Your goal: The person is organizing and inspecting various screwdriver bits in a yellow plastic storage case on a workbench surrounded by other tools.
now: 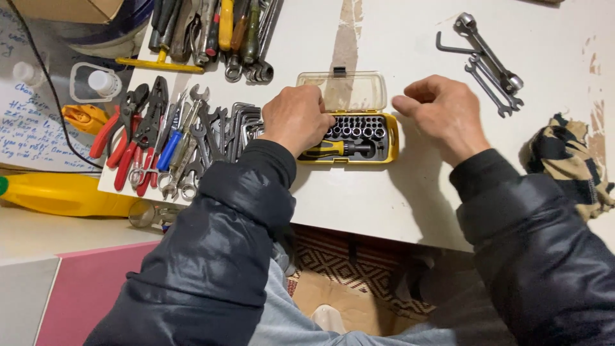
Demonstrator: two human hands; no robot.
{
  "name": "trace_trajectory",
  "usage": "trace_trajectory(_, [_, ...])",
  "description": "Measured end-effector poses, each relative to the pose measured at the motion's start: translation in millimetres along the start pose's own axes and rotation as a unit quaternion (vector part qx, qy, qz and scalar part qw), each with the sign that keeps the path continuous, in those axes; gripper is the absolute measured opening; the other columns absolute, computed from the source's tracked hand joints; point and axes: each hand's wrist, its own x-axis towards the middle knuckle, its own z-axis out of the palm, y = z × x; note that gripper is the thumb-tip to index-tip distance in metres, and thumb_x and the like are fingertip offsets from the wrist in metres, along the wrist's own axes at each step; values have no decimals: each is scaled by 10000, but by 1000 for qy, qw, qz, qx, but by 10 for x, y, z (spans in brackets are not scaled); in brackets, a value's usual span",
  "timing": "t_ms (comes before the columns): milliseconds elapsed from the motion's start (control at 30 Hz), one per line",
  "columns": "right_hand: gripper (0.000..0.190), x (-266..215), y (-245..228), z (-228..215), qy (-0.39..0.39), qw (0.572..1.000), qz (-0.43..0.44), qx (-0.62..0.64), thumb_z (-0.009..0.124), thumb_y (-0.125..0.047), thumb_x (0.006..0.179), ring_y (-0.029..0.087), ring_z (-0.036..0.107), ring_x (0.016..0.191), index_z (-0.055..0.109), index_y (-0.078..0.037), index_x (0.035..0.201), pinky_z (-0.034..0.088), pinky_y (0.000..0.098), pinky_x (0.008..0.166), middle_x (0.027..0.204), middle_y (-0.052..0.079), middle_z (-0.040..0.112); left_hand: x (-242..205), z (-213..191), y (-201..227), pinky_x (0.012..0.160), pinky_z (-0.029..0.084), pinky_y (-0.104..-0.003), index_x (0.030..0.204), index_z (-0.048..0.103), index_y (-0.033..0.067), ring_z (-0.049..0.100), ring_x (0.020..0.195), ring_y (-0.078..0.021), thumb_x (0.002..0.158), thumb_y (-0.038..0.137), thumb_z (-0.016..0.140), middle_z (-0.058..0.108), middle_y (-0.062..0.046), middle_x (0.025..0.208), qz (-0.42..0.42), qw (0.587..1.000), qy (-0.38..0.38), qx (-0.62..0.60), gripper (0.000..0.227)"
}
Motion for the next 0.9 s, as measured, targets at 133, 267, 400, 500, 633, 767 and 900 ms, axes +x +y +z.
trace_trajectory(133, [290,-197,72,-221,-28,998,19,-47,806,-358,875,405,652,1118,786,-165,1092,556,477,898,1076,155,732,-12,3,-24,752,584,-520,941,752,91,738,912,-406,861,281,725,724,-170,847,19,999,25,-8,208])
trace_trajectory(267, [373,-356,86,-520,-155,966,-28,-204,687,-376,913,344,638,1173,727,-145,1203,492,505,1018,1215,159,680,-27,-15,31,788,557,-509,975,745,126,697,962,-365,899,308,689,731,-132,948,-7,1000,9,6,204])
trace_trajectory(400, [589,-517,169,-890,-118,949,-23,-291,689,-487,850,344,471,1383,623,-157,1333,366,603,1126,1463,176,546,-77,-67,86,802,544,-513,991,746,167,666,1016,-329,929,326,652,742,-94,1045,-44,999,-4,30,194])
trace_trajectory(500, [711,-466,825,-1109,-18,925,-145,-351,703,-598,798,366,621,1213,685,-90,1295,435,586,1062,1316,218,682,-86,-64,46,794,547,-501,1039,737,179,655,1030,-329,860,99,551,732,-87,1093,-37,999,13,-5,270])
trace_trajectory(633, [916,-523,1053,-1242,-25,926,-37,-375,774,-663,656,476,572,1250,634,-150,1402,465,601,1039,1438,232,583,-142,-131,81,815,549,-497,1109,739,165,645,1059,-347,831,-30,512,715,-133,1139,-35,999,17,-22,408])
trace_trajectory(767, [1046,-594,1204,-1227,-90,911,113,-387,767,-652,661,382,445,1410,392,-270,1560,410,569,1123,1603,150,370,-180,-164,103,829,549,-505,1092,752,166,653,1058,-343,861,-16,499,726,-106,1147,-28,999,29,-32,388])
trace_trajectory(900, [326,-533,2202,-1150,-51,962,-31,268,438,123,844,452,517,1076,383,156,1164,530,666,759,1398,332,462,-191,-183,113,724,531,-499,1031,721,108,657,924,-340,992,199,422,735,-116,1041,4,997,57,-52,315])
